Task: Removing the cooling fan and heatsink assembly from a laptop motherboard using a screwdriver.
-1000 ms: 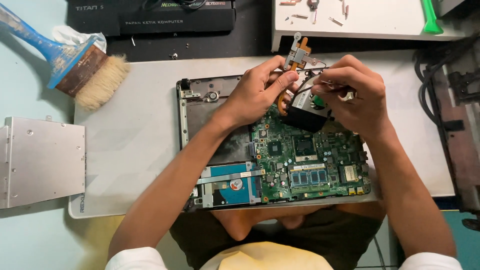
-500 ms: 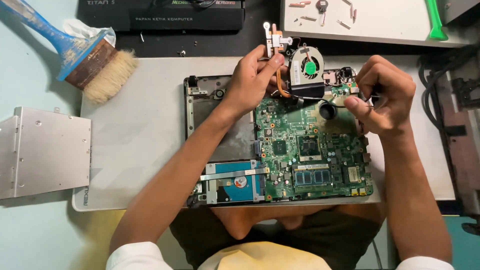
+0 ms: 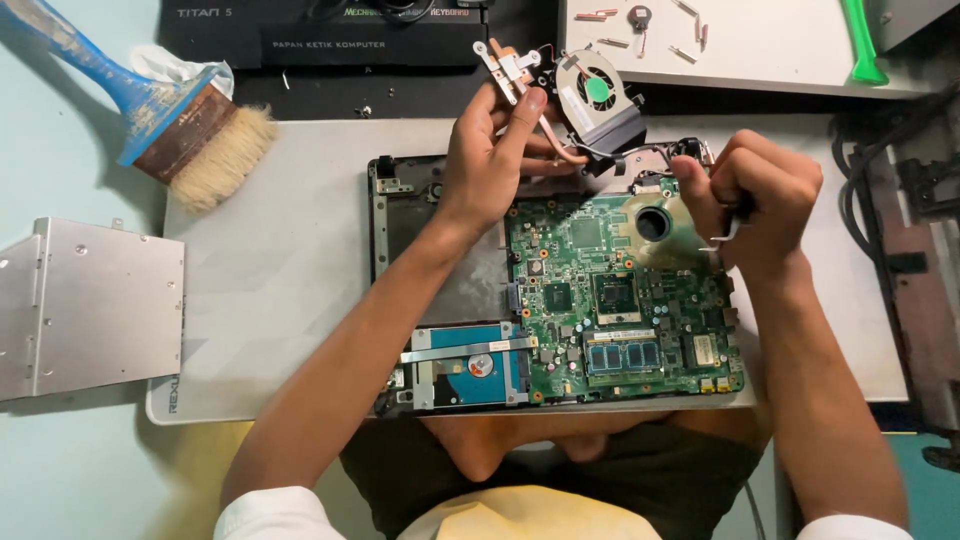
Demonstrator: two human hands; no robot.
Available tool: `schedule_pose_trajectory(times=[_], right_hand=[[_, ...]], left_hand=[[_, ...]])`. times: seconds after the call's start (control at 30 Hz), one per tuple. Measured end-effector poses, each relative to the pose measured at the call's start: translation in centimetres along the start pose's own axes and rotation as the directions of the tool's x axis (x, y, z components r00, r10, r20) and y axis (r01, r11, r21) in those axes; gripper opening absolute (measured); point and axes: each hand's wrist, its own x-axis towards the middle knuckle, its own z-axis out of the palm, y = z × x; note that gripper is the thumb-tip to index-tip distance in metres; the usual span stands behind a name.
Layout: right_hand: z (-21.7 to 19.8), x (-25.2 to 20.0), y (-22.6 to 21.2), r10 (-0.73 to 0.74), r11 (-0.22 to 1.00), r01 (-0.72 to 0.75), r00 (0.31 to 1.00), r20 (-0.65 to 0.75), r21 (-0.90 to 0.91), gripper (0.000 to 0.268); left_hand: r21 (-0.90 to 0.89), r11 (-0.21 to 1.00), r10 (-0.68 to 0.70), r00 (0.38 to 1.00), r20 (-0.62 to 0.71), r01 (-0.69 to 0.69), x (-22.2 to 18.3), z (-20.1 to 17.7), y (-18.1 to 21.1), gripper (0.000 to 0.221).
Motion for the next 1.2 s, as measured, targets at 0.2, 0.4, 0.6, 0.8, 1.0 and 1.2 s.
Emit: schedule_pose_trajectory(times=[0.2,0.4,0.6,0.8,1.0,1.2], right_hand=[[0.5,-2.0,2.6,0.143,0.989,-0.127,0.956,-0.257,0.078,0.061],[1.1,-1.2,2.0,0.217,0.967,-0.147,0.903,-0.37,0.209,0.058],[0.3,-0.8,1.3,0.065,0.998,-0.065,0.997,0.049,0.013,0.045],[-2.1,-0.6,2.0,0.271,0.856,-0.251,0.962,0.021,0.451,0.077],[-0.8,-0.3,2.2,0.292,0.853,-0.3,0.953,0.085,0.427,0.07],[0.7,0.7,-1.7,0.074,0.99,-0.098,0.974,0.212,0.102,0.015]], left_hand=[[-0.029,1.0,-0.013,0.999,-0.045,0.012,0.0,0.2,0.2,0.052],[-0.112,0.99,0.084,0.994,-0.069,-0.092,-0.2,0.3,0.8,0.036],[-0.063,0.994,0.085,0.991,-0.101,-0.091,0.0,-1.0,2.7,0.05],[0.117,0.962,0.269,0.935,-0.23,-0.248,0.2,-3.2,2.7,0.047],[0.095,0.959,0.268,0.963,-0.012,-0.265,-0.2,-3.2,6.1,0.038],[0.097,0.984,0.145,0.986,0.08,-0.152,-0.8,-3.2,7.6,0.032]])
